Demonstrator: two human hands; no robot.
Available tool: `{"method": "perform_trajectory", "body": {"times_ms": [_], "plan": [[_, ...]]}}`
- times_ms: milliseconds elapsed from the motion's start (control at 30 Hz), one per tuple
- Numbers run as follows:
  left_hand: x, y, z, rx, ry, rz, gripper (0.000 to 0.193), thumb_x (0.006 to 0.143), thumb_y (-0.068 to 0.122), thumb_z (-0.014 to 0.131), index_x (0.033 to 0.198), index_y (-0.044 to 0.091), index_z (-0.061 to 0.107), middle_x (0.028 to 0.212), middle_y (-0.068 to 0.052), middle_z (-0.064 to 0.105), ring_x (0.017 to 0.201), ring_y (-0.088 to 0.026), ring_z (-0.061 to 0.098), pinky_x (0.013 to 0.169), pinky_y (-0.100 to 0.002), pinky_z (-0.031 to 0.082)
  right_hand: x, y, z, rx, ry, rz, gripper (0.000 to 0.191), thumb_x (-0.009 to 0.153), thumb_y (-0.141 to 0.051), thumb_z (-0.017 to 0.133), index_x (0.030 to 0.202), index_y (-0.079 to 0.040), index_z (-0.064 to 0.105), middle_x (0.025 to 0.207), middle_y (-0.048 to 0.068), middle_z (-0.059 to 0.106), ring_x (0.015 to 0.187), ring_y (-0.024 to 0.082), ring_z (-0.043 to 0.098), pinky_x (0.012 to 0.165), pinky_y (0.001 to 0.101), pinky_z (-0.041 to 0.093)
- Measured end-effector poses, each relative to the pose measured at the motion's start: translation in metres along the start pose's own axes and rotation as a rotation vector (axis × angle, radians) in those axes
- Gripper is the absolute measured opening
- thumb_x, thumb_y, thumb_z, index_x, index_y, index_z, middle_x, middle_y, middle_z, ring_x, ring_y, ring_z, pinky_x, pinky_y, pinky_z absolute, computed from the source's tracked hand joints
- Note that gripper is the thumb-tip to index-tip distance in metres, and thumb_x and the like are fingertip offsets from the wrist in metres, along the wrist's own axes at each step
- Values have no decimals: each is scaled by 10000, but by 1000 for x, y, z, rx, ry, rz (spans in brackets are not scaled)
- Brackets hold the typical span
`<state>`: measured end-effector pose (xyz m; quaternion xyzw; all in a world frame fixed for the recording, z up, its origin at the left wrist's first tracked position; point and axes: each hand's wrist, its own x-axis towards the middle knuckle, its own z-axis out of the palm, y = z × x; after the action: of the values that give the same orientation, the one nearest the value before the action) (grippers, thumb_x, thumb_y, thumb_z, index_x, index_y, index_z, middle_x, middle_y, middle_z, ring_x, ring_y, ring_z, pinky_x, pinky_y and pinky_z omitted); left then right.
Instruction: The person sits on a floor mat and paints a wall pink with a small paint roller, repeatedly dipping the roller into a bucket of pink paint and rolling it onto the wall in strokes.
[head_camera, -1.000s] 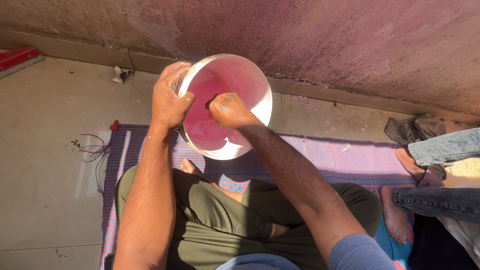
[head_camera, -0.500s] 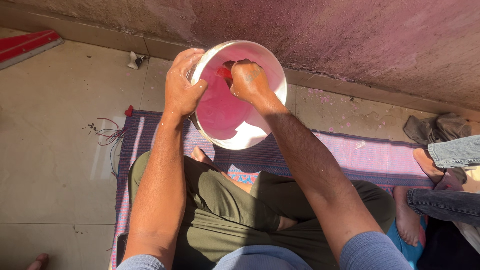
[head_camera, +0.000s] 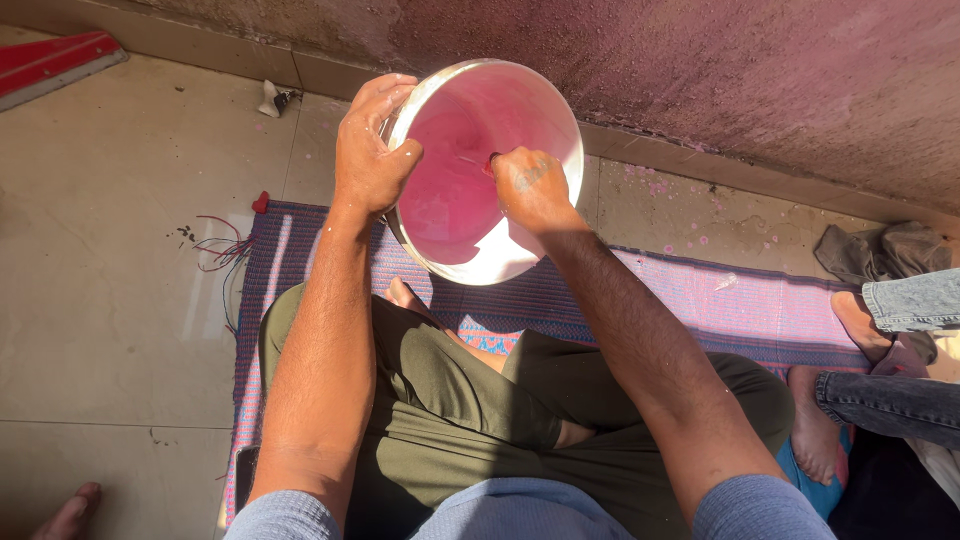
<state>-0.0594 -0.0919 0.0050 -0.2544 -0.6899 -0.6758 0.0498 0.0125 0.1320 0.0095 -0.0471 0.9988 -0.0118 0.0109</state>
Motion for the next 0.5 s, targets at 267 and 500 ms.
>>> {"method": "perform_trajectory", "body": {"times_ms": [267,500], "plan": [[-2,6,9,42,-11,25,544,726,78,632,1248,-68,678,1399,-170,605,1327,-282,604,1148,-370,474,-13,-28,13,-4,-112,-77,93,821,-95,737,897,-46,756,855,167,745,828,335,744,733,445,582],[-2,3,12,54,-18,44,561,732,76,628,1273,-68,660,1399,-172,617,1331,-288,611,1155,-363,470,-14,-56,5,177,-129,-137,207,724,-57,756,929,-79,765,866,138,754,840,347,730,727,449,569]]}}
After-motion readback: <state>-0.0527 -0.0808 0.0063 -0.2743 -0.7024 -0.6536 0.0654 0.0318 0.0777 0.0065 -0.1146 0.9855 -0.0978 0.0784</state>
